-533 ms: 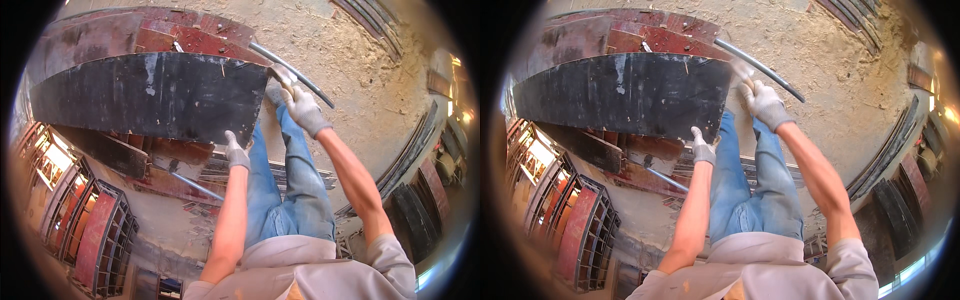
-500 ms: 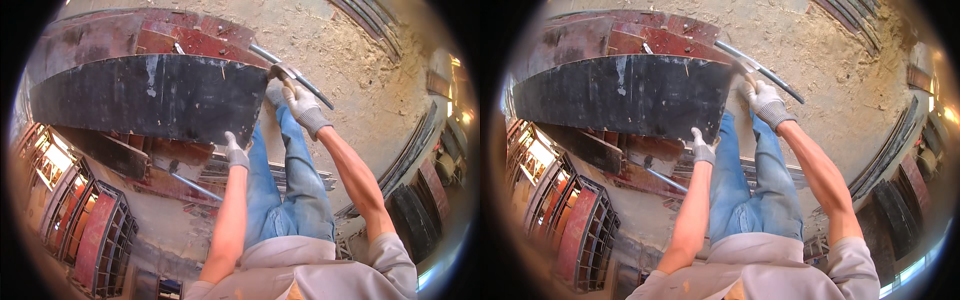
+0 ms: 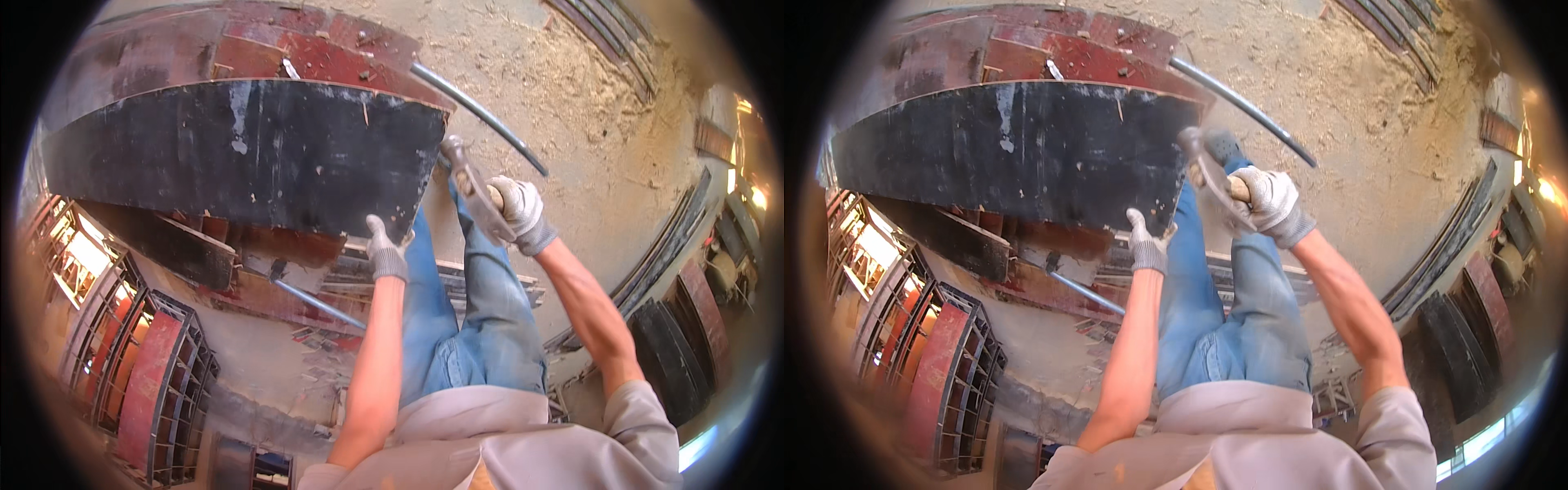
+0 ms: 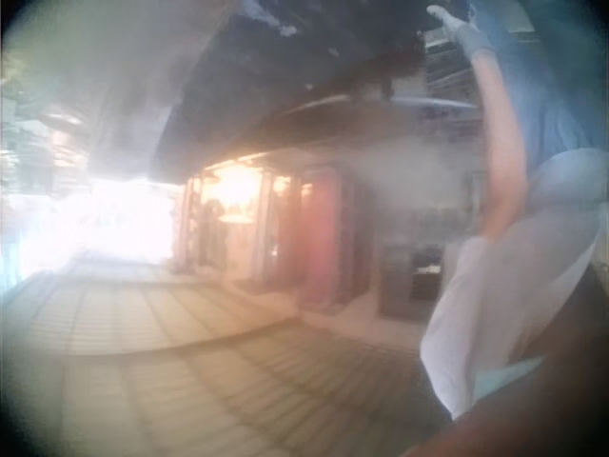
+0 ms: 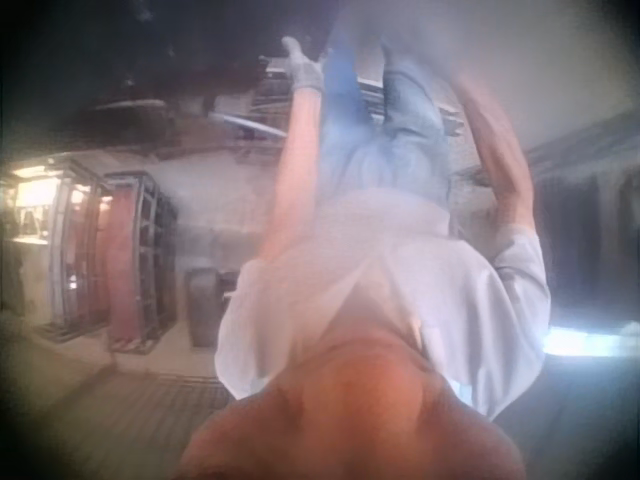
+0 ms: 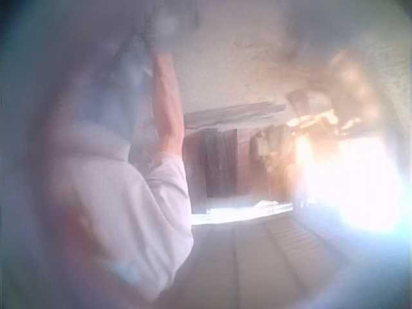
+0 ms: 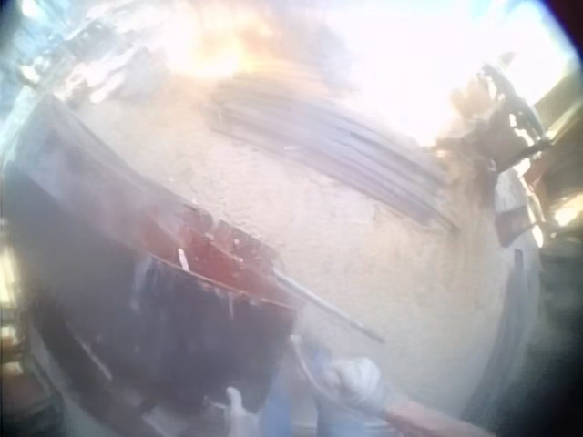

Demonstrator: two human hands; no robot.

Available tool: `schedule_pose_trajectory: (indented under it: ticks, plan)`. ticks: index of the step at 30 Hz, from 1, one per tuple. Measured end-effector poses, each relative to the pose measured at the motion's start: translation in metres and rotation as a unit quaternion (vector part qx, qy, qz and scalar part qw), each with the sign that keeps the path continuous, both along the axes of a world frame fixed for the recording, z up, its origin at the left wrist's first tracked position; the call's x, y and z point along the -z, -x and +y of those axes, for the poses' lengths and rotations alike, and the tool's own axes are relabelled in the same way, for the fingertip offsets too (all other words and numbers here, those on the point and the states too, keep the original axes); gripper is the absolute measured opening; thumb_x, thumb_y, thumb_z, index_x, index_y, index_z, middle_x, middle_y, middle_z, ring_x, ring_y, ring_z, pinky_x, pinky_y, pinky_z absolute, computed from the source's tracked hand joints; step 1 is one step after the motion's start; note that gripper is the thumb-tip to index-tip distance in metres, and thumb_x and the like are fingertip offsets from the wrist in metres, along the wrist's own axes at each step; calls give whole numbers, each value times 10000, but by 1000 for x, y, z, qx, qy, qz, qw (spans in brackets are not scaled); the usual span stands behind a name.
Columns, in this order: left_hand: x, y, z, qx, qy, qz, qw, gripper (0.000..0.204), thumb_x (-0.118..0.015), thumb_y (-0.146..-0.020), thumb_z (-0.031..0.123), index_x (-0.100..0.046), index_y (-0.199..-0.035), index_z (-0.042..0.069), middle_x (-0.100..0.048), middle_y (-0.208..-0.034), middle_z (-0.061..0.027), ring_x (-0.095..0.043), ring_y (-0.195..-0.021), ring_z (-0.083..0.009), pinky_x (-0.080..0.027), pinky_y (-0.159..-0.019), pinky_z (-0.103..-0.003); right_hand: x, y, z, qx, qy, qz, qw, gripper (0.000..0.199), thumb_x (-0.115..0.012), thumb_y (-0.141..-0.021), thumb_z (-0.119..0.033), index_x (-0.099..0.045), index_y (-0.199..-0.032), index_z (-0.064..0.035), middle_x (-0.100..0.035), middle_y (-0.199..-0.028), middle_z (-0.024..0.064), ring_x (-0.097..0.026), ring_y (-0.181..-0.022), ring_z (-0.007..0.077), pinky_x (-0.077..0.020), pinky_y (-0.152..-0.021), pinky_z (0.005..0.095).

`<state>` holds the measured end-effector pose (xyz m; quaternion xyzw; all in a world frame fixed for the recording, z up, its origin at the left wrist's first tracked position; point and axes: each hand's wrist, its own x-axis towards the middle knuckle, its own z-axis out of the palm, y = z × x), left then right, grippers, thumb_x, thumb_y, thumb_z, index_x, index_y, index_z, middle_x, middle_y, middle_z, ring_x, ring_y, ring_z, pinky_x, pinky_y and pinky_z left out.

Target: The person uses a hammer to chip and scrape paint off curved wooden planks. They repeatedly strike the surface, flip the planks, and remove loose paint flakes, then place the treated planks aside.

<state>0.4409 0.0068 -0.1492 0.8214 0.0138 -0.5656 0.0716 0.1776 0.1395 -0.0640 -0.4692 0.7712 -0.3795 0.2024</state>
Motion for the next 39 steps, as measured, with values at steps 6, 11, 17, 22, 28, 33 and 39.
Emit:
schedule_pose_trajectory:
  ticks: [6,11,17,22,28,33,39]
  plan:
    - [-3,4,-1,17,16,-21,1000,730,-740,-877,608,-538,-1343,84,-648,-1236,-116,-653,-1025,-358,-622,-757,-545,17,32,-1,-99,-277,130,947,268,-741,-901,-325,-598,-851,-105,-661,-767,112,-685,-688,291,-537,-578,420]
    - [-12,14,-2,48,35,-12,998,889,-750,-857,615,-433,-1385,-26,-604,-1265,-197,-668,-961,-388,-670,-677,-511,11,-4,8,190,-245,-73,948,408,-654,-994,-463,-644,-1098,-68,-704,-891,201,-711,-769,390,-571,-634,438]
    - [-19,23,-1,47,46,-33,997,849,-740,-852,636,-492,-1331,-19,-623,-1229,-173,-675,-913,-370,-667,-656,-499,-9,-72,5,352,-30,-254,900,507,-537,-1061,-525,-652,-1094,-32,-566,-685,25,-539,-520,128,-417,-453,283]
    - [-29,35,11,54,42,74,995,692,-671,-927,611,-535,-1352,84,-648,-1249,-95,-677,-995,-326,-637,-702,-490,-38,-95,-34,474,-45,-477,738,486,-512,-1080,-512,-646,-1093,-45,-573,-609,9,-526,-464,86,-431,-433,250]
    - [-21,49,35,34,2,82,996,758,-664,-933,610,-494,-1384,26,-643,-1296,-142,-667,-1077,-342,-622,-817,-559,-66,-85,-47,520,46,-466,714,633,-431,-1076,-601,-602,-1177,0,-559,-613,34,-538,-443,118,-459,-397,270]
    - [6,48,43,-50,7,335,941,741,-630,-962,589,-491,-1409,14,-606,-1365,-158,-624,-1187,-345,-566,-965,-542,-44,-63,-91,623,223,-445,603,490,-402,-1115,-493,-555,-1125,-28,-561,-627,34,-562,-456,139,-474,-403,287]
    - [11,35,40,128,35,295,946,555,-414,-1119,421,-382,-1578,110,-482,-1538,-95,-487,-1383,-254,-407,-1178,-393,-58,-40,-126,559,218,-617,509,535,-416,-1103,-517,-566,-1142,-6,-535,-627,42,-558,-453,178,-490,-375,344]
